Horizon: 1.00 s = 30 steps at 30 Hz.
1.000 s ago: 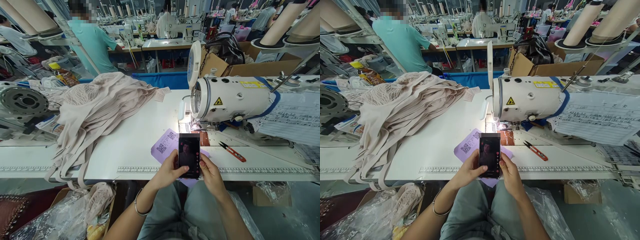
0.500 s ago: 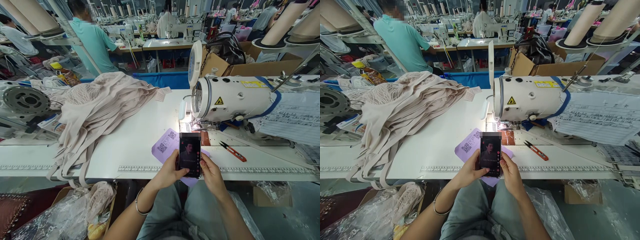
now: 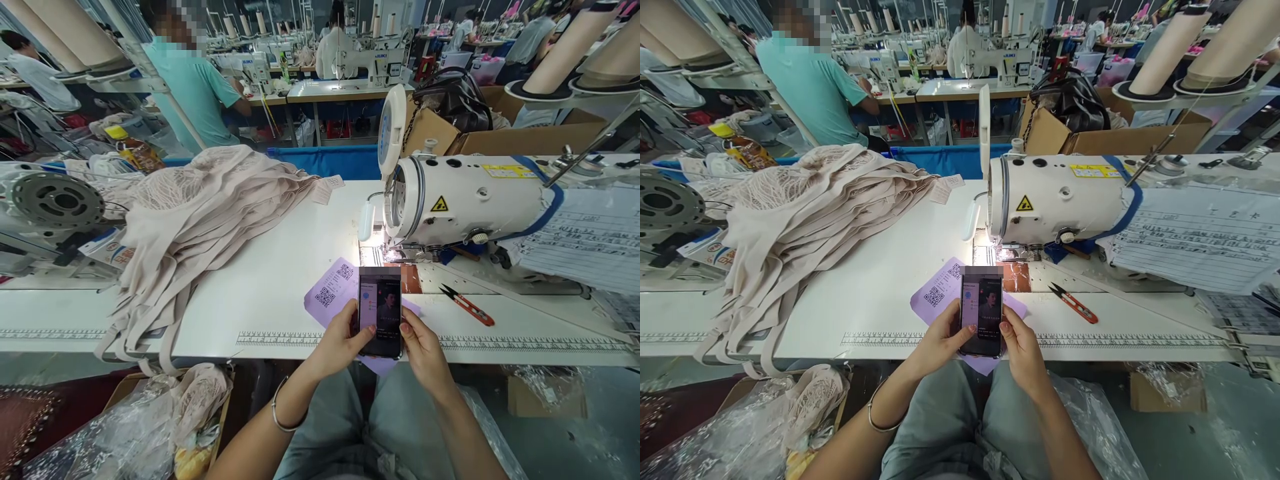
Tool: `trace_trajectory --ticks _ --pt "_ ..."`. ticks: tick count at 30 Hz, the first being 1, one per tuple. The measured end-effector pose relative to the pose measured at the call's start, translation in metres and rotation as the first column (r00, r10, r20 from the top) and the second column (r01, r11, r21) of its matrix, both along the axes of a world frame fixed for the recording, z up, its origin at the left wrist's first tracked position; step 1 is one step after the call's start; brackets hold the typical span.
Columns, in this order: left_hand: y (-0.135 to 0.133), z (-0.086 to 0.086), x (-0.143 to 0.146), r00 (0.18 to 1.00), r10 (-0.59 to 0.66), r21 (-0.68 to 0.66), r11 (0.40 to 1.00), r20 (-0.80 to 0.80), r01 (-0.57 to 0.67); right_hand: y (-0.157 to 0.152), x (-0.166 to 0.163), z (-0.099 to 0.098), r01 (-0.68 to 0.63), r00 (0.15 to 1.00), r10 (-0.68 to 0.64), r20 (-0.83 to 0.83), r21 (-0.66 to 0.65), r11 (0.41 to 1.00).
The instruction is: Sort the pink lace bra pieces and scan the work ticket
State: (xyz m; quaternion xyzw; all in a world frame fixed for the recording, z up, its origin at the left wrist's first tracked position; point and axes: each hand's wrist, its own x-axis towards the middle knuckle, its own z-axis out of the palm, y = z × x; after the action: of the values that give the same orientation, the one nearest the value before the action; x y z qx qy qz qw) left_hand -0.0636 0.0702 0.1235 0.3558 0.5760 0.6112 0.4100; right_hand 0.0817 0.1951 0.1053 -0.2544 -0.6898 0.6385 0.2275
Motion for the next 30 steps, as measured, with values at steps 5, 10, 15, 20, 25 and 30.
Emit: trace_trajectory --ticks 5,10,15,20,25,30 --pt "0.001 -0.003 0.001 1.0 0.007 -0.013 1.0 0.023 -0.007 0.0 0.0 -0.001 0.001 1.0 -0.001 -0.006 -0.008 1.0" --pt "0.0 -0.001 0.001 1.0 0.014 -0.022 1.0 0.023 -0.014 0.0 -0.001 0.002 -0.004 1.0 0.004 0.001 -0.013 1.0" --pt "0.001 -0.001 0.002 1.0 0.013 0.034 0.999 0.021 -0.014 0.0 0.001 0.0 -0.012 1.0 0.012 -0.013 -0.026 1.0" --pt "-0.003 -0.008 0.007 0.968 0.253 0.173 0.953 -0.001 -0.249 0.002 0.003 -0.005 -0.023 0.999 0.022 -0.023 -0.013 1.0" --pt "-0.007 -0.01 0.014 0.788 0.286 0.269 0.95 -0.546 -0.158 0.002 0.001 -0.002 -0.026 0.999 0.026 -0.046 -0.012 1.0" --pt "-0.005 -0.01 0.018 0.656 0.272 0.2 0.962 -0.704 -0.185 0.0 0.001 0.002 -0.038 0.998 0.039 -0.046 0.025 0.999"
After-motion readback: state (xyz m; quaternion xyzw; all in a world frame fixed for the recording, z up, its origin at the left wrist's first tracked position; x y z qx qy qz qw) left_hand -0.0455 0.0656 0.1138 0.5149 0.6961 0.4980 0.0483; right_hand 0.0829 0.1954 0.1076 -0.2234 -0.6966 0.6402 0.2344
